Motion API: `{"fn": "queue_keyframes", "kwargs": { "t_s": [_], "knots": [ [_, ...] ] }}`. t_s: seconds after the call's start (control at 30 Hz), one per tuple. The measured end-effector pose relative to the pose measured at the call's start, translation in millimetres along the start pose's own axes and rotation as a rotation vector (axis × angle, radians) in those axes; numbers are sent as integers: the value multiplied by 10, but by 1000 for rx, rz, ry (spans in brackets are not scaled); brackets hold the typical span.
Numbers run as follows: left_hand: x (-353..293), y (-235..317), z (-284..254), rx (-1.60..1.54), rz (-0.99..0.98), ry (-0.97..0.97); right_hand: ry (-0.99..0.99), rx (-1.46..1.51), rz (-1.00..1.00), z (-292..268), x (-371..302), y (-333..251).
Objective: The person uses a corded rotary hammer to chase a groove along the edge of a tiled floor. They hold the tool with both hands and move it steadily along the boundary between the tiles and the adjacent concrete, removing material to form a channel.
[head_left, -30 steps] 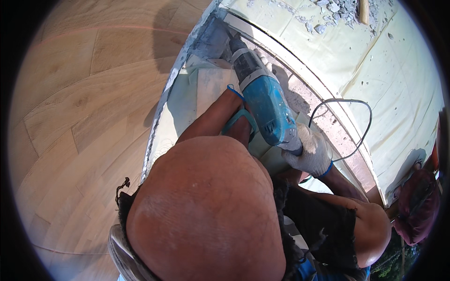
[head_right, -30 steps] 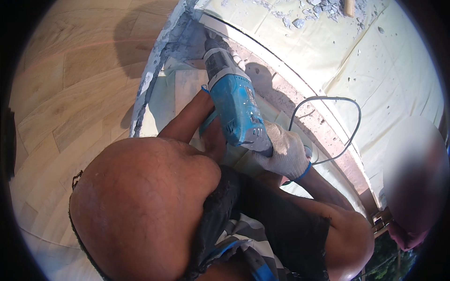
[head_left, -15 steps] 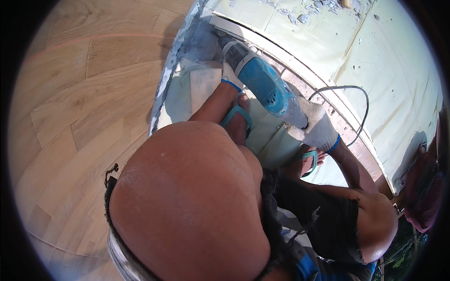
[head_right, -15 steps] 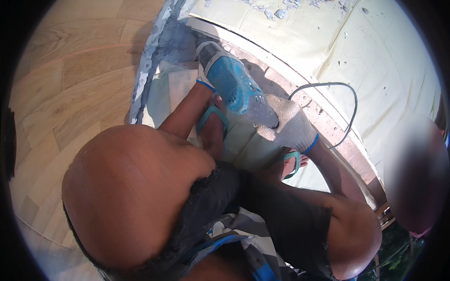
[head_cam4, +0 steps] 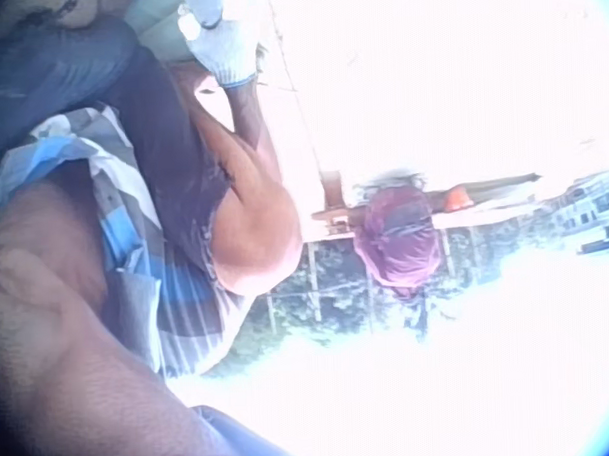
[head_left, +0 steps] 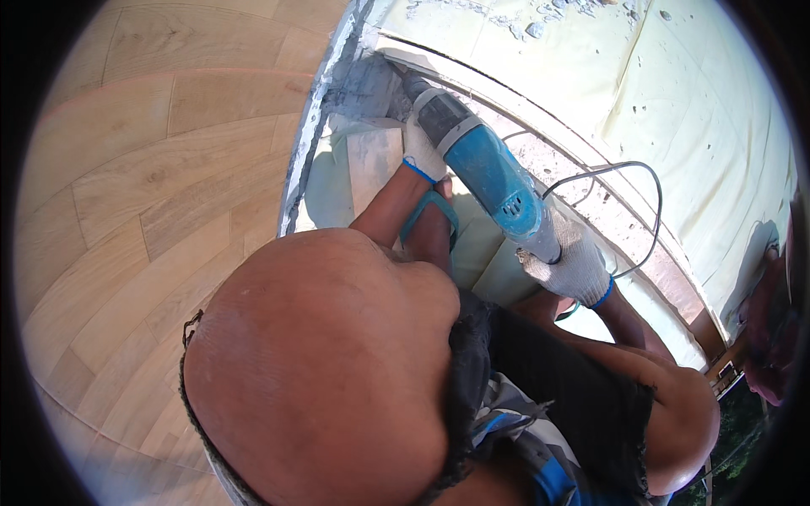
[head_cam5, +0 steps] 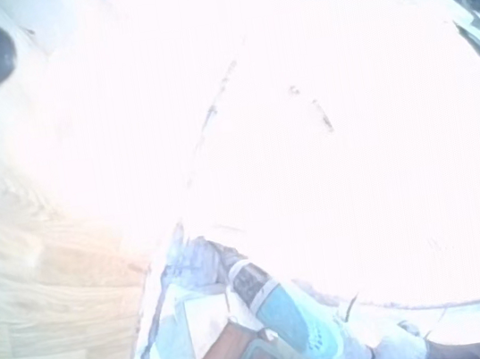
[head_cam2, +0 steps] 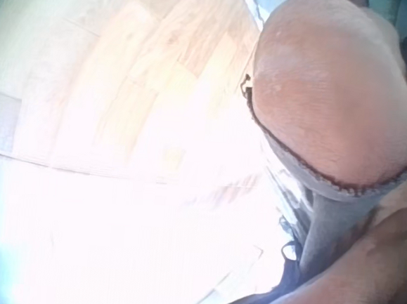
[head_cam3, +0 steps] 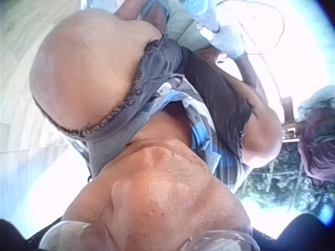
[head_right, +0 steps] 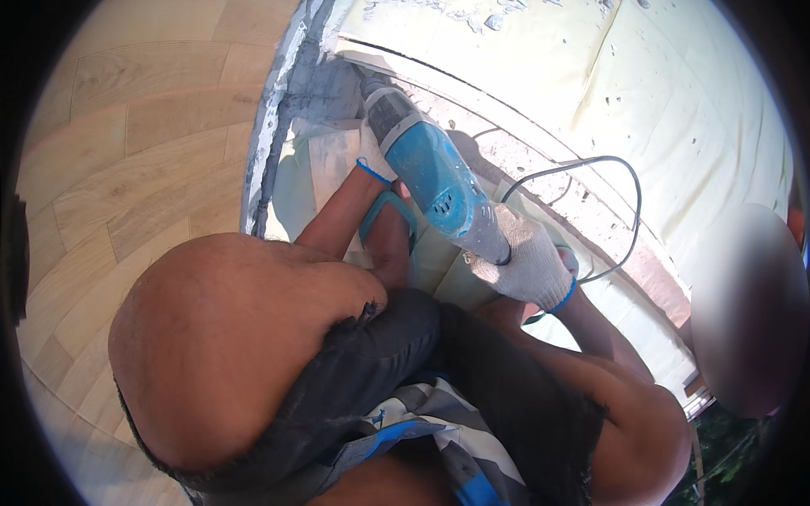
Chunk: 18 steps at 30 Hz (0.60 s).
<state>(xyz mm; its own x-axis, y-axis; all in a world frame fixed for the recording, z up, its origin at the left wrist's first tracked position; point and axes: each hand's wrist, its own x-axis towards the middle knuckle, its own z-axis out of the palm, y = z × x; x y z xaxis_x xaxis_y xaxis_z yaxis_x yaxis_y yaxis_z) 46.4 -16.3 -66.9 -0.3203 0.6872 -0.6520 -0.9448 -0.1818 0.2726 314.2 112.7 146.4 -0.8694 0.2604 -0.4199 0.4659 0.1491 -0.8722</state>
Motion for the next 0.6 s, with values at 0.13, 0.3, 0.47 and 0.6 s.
{"fn": "queue_keyframes", "kwargs": {
  "t_s": [0.13,0.3,0.47,0.6],
  "knots": [
    [114,-128,-444,40,47,-445,-40,52,93,22,-62,-83],
    [251,-231,-629,16,-34,-528,22,-57,76,49,-73,-71],
    [461,-90,-913,-24,-193,-319,19,-126,-18,108,10,8],
    [231,-264,-493,128,17,-339,60,-174,-26,131,-19,88]
  ]
}}
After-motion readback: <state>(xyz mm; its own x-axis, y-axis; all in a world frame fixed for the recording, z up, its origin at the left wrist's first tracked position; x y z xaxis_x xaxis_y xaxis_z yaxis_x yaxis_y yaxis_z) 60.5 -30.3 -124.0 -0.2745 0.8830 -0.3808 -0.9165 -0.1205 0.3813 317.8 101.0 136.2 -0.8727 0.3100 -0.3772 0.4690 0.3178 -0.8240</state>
